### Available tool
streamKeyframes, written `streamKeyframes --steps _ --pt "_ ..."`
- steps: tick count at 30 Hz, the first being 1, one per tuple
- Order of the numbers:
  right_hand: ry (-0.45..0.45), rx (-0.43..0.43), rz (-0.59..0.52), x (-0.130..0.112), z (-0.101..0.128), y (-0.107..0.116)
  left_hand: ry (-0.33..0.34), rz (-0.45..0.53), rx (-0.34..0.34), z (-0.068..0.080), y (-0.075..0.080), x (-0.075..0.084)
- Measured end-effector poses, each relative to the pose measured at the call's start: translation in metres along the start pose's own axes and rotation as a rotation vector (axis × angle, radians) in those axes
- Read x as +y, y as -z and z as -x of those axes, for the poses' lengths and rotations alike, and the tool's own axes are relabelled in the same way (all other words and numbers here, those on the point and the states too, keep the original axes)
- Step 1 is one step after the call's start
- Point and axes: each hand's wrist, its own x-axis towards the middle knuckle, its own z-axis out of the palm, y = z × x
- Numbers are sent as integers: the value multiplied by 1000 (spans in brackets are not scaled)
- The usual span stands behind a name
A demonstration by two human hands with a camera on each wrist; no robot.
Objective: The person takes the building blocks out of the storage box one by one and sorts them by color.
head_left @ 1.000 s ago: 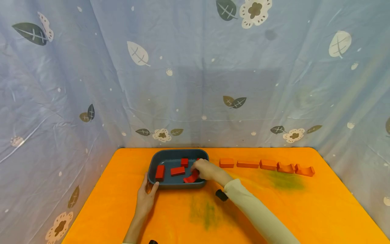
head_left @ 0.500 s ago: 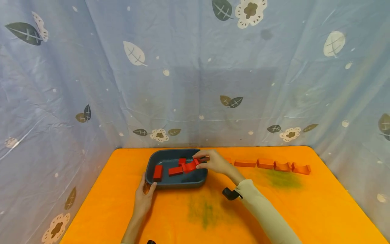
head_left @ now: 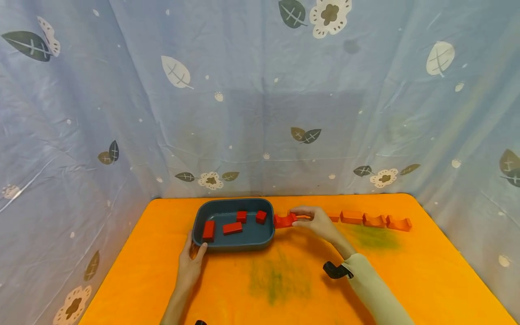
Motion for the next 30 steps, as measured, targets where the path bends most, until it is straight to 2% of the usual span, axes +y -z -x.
streamKeyframes --steps 6,13,18,25,30 --pt "15 -16 122 27 19 6 0 4 -2 4 2 1" --pt "59 -27 289 42 27 2 14 -6 0 3 2 -2" --pt "75 -19 370 39 25 2 23 -14 0 2 3 -3" --pt "91 -66 474 32 24 6 21 -19 -5 2 4 2" --pt "124 -70 446 20 15 7 10 -8 -10 2 4 3"
